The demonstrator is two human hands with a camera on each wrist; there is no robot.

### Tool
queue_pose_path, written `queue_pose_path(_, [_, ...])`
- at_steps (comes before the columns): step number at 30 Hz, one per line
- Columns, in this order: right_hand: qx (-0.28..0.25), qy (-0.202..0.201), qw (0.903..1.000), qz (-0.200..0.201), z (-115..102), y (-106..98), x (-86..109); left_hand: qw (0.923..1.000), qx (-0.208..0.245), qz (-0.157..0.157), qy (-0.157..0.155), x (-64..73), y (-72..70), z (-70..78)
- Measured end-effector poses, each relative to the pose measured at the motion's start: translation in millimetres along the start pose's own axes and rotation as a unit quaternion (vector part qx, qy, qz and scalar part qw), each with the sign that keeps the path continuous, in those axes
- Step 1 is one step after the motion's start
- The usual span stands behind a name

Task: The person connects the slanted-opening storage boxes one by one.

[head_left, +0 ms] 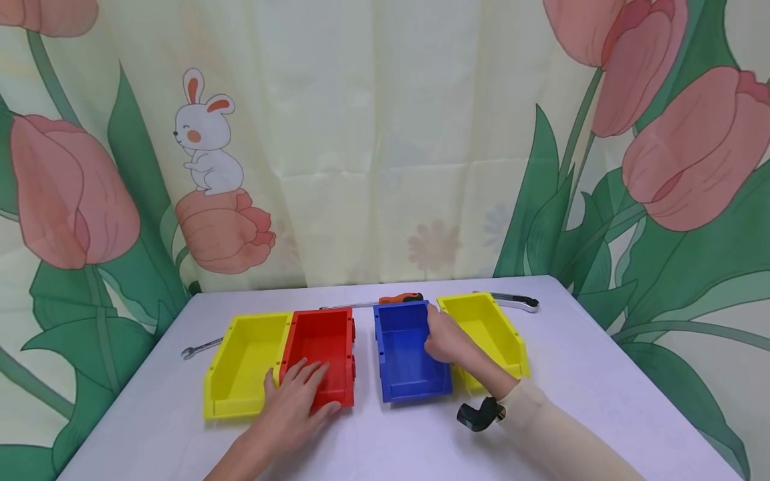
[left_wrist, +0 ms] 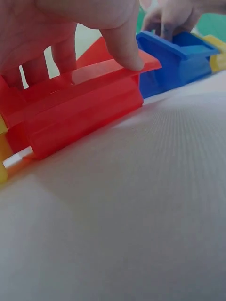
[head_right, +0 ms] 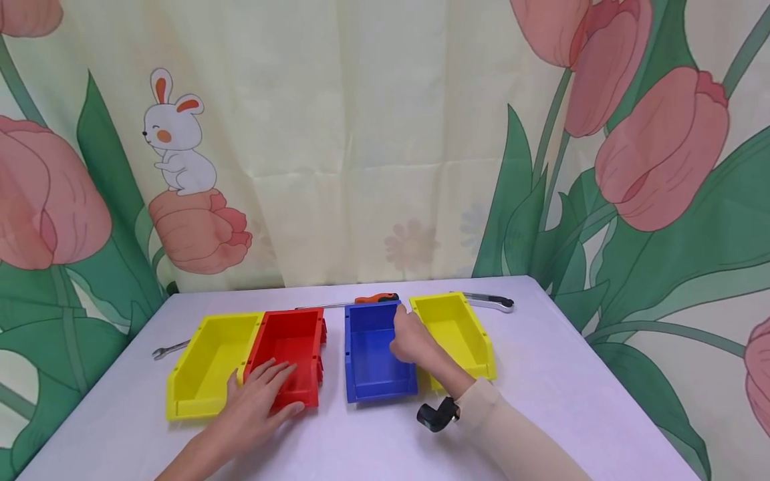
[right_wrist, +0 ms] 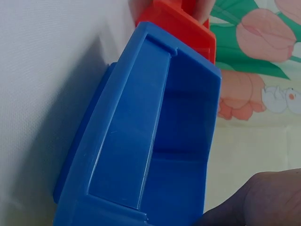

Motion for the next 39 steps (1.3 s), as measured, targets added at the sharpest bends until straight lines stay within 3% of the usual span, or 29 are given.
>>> queue_pose_path(3, [-0.019, -0.009, 0.9998, 0.005, 2, 2, 0.5, 1.0000, 0.004, 0.006, 0.003, 1.5, 1.2, -0.3])
queue_pose_path(11, [-0.030, -0.036, 0.9988, 0.013, 3, 1, 1.9, 0.9981, 0.006, 0.060, 0.010, 4.1, -2.6, 0.0])
queue_pose_path(14, [-0.032, -0.038, 0.9987, 0.013, 3, 0, 1.6, 0.9984, 0.019, 0.054, -0.003, 2.9, -3.1, -2.4])
queue_pose_path(21, [-0.026, -0.018, 0.9993, 0.018, 4, -2, -0.3, 0.9944, 0.099, 0.027, -0.024, -0.9, -5.4, -8.7])
queue_pose_path(28, [-0.017, -0.005, 0.9998, 0.011, 5, -7, 0.1, 0.9901, 0.132, 0.015, -0.046, -3.8, -8.7, -14.3])
queue_pose_path(39, [-0.018, -0.010, 0.9996, 0.019, -3, -20, 4.9, 0.9852, 0.169, 0.021, -0.015, -4.9, -10.0, -28.0])
Point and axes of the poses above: each hand's wrist, its own x-axis away from the middle knuckle, its own y-axis out of the palm, z = x × y, the point moved 1 cm from there along -x, towards the middle knuckle, and after that the axes turned 13 degrees about -z, right-handed, at the moved point
